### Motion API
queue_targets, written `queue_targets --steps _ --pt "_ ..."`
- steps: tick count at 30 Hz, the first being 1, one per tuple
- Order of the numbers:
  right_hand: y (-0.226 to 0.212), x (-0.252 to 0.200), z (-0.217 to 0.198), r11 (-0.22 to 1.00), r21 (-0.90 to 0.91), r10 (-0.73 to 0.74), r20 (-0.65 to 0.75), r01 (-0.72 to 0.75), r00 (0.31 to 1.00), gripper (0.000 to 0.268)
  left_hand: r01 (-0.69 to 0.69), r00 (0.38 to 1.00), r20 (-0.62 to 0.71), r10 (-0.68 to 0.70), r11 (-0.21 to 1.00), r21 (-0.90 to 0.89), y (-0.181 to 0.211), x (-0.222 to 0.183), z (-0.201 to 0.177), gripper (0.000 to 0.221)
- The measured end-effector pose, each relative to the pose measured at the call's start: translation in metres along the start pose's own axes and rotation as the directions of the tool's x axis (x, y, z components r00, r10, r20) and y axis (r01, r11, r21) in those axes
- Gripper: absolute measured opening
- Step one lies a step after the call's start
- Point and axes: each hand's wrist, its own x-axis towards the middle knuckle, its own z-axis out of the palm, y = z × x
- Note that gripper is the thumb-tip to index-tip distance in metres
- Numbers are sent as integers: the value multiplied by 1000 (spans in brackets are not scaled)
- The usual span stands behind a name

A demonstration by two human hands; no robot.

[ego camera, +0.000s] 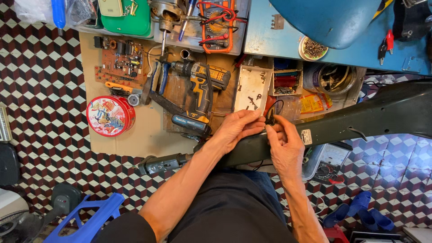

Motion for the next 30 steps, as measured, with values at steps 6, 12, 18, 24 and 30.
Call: queue_targets --steps 6,12,18,24,30 --pt "-12 8 12 973 -147 -183 -9 180 983 20 1 988 148 52 940 -340 -9 -9 17 42" --pt "-11 4 12 937 -220 -288 -38 273 957 15 49 995 96 -17 939 -340 -18 -2 14 36" --pt "0 11 2 980 -61 -197 -131 191 972 14 -251 882 -99 461 636 730 -5 42 3 30" --pt "16 10 -5 1000 -16 -23 -126 21 992 16 -270 678 -42 734 302 914 7 124 4 30" --pt "29 5 -3 996 87 34 -68 -28 997 18 -232 640 -85 764 298 926 -2 156 4 27"
